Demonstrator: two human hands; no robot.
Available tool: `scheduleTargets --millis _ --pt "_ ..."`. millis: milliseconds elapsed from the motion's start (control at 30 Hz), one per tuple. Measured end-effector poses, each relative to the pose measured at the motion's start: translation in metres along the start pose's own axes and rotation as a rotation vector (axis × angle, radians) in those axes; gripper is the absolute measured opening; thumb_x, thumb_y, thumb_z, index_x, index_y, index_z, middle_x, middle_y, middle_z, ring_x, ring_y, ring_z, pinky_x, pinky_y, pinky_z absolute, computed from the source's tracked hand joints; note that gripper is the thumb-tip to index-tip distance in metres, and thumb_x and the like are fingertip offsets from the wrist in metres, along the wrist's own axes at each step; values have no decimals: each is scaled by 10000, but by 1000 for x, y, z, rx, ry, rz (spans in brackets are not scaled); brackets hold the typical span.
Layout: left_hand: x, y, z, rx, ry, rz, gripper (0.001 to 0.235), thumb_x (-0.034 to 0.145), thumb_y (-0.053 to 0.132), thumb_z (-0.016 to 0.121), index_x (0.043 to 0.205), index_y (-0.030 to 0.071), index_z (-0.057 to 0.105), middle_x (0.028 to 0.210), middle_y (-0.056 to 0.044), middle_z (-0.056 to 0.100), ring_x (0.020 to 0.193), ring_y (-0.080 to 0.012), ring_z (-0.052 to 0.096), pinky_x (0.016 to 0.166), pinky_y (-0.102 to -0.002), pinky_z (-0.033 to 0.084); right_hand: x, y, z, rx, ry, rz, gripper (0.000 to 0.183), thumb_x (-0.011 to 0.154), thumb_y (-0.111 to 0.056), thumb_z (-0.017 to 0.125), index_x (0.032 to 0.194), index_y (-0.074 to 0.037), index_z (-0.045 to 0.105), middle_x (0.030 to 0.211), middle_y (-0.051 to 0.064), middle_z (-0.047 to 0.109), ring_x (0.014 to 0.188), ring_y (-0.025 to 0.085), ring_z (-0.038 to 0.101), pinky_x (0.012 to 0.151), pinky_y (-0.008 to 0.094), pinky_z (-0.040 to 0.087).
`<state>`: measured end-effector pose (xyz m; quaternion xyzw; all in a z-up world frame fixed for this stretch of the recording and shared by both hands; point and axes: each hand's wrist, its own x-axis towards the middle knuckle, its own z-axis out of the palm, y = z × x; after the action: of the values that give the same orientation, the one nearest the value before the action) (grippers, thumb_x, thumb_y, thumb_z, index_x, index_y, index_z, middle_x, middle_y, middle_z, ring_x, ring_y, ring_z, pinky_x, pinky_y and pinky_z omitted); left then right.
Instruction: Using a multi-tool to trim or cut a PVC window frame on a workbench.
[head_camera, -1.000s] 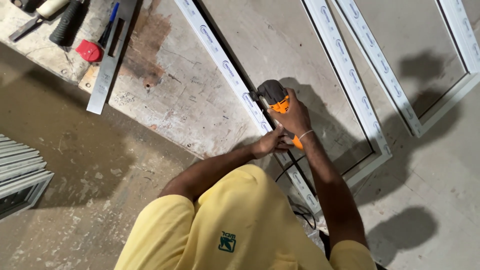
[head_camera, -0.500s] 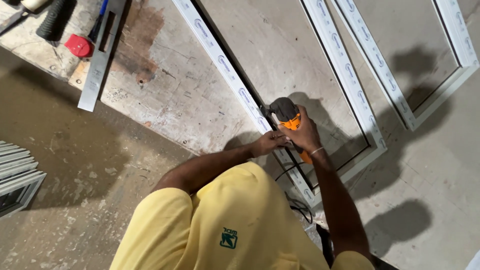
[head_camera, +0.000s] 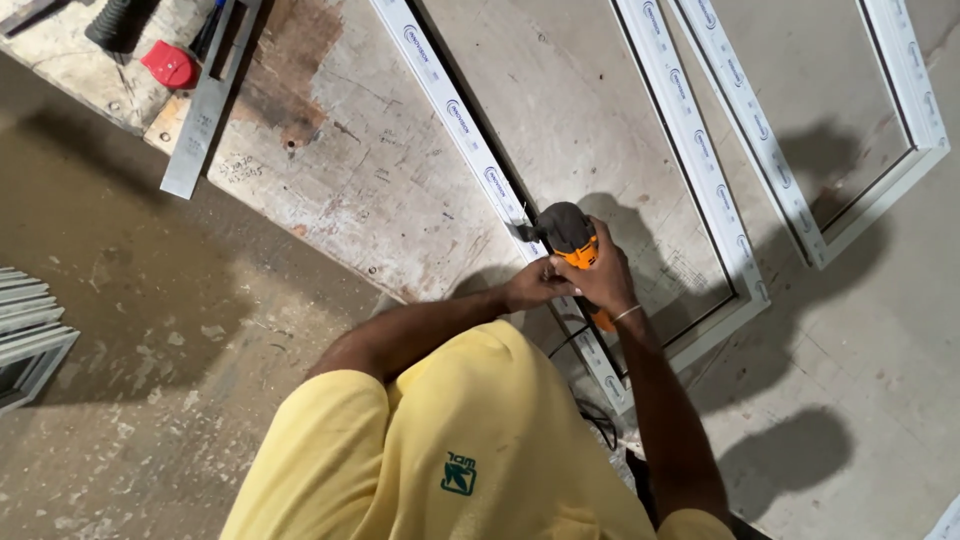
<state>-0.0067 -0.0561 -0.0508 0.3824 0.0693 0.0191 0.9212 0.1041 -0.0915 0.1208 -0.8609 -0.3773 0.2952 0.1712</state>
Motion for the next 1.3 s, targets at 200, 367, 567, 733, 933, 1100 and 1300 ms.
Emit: scheduleTargets --millis 200,367,567,733,933,1100,1300 --pt "3 -4 -5 96 -38 -11 512 990 196 731 1396 -30 516 1322 -166 664 1270 -263 637 1110 -402 545 -3 8 4 74 54 35 856 799 -372 852 1473 -41 441 1249 175 696 1115 286 704 921 418 574" --pt "3 -6 -6 110 -36 20 548 974 193 731 1419 -1 477 1364 -145 625 1303 -245 598 1120 -401 524 -2 19 11 100 85 -36 860 821 -353 864 1477 -13 426 1314 203 659 1195 307 666 976 434 550" --pt "1 8 -3 71 -9 -58 515 976 176 713 1410 12 488 1354 -147 630 1301 -258 603 1130 -406 531 3 20 11 45 47 23 896 815 -368 851 1495 -16 384 1297 214 651 1163 325 675 960 454 559" --pt "0 9 -3 46 2 -66 518 972 165 705 1416 18 481 1368 -144 608 1311 -266 587 1128 -412 531 4 19 10 52 33 4 906 828 -382 845 1499 4 375 1296 221 647 1163 330 673 961 461 559" --pt "4 6 -5 63 15 -148 548 965 175 718 1430 25 469 1376 -141 601 1315 -254 580 1132 -414 527 7 26 13 9 32 -19 897 834 -387 845 1497 -10 373 1289 222 651 1143 332 682 956 464 563" --pt "7 -6 -8 4 6 -100 541 959 175 720 1424 24 490 1373 -146 606 1308 -266 590 1116 -413 545 6 17 11 -1 21 56 919 814 -380 838 1505 -21 350 1255 200 665 1090 316 700 915 453 578" --pt "4 1 -7 7 14 -116 535 965 171 722 1430 40 492 1367 -138 601 1301 -264 588 1118 -411 538 8 17 12 -66 13 91 918 808 -367 851 1507 -48 348 1242 199 666 1081 317 699 900 459 577"
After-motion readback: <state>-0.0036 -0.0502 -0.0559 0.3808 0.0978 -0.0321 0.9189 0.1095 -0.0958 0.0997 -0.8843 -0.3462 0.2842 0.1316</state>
